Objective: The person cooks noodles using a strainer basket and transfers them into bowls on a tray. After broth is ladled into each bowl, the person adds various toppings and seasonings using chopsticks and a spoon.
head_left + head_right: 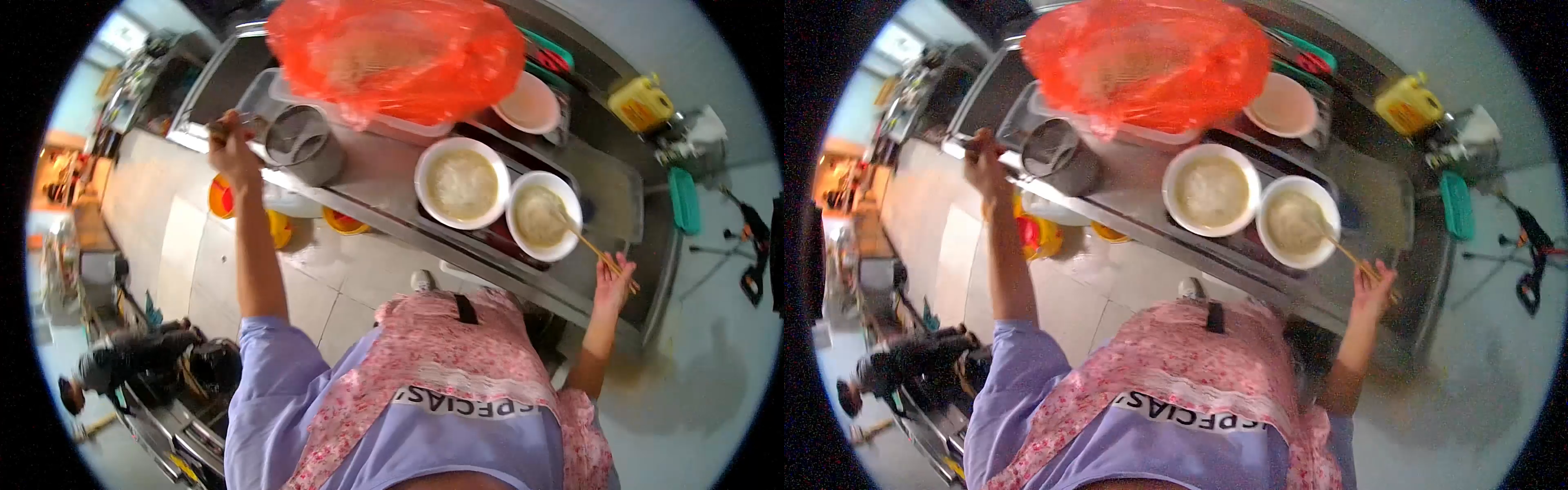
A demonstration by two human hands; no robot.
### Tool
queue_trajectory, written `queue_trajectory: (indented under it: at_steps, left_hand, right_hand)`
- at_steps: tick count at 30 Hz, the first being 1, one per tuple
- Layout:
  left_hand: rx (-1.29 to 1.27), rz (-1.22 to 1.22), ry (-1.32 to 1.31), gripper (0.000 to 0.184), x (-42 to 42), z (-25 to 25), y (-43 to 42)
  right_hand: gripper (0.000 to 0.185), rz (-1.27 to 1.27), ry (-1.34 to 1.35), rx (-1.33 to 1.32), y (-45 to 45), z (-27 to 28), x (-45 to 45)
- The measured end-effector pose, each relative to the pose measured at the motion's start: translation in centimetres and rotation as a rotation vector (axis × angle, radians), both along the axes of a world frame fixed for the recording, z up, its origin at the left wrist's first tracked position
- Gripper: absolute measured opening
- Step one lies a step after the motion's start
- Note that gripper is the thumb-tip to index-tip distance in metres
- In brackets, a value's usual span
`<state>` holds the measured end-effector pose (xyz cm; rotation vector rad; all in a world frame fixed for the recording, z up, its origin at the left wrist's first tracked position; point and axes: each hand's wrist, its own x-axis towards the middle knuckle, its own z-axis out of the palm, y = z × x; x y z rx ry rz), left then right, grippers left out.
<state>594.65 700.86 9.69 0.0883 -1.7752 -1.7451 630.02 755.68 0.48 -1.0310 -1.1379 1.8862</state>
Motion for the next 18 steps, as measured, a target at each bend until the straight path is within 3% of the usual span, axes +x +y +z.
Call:
queue_trajectory:
  at_steps: [2, 7, 10, 12, 16, 18]
  left_hand:
    - [-0.014, -0.081, 0.092, 0.015, 0.0, -0.6, 0.0]
    - [0.002, -0.140, 0.081, 0.045, -0.1, -0.7, -0.9]
    - [-0.075, -0.059, 0.017, 0.057, 1.1, -0.5, -0.8]
    - [-0.131, 0.001, 0.015, 0.069, 2.3, -0.6, -0.1]
    - [-0.233, 0.149, -0.048, 0.073, 4.5, -1.4, -0.5]
    - [-0.227, 0.216, -0.081, 0.072, 6.8, -1.4, -0.2]
  right_hand:
    - [0.046, -0.001, 0.003, 0.050, -1.0, 3.2, -0.3]
    - [0.043, 0.130, 0.009, 0.359, -1.9, 6.3, -0.7]
    - [0.042, 0.240, -0.098, 0.309, -1.8, 2.9, -1.2]
    - [0.042, 0.115, -0.090, 0.111, -1.2, 0.3, -1.6]
    - [0.043, 0.091, 0.012, -0.249, 1.2, -3.7, -0.4]
    - [0.046, 0.049, 0.005, -0.263, 2.5, -4.5, -0.1]
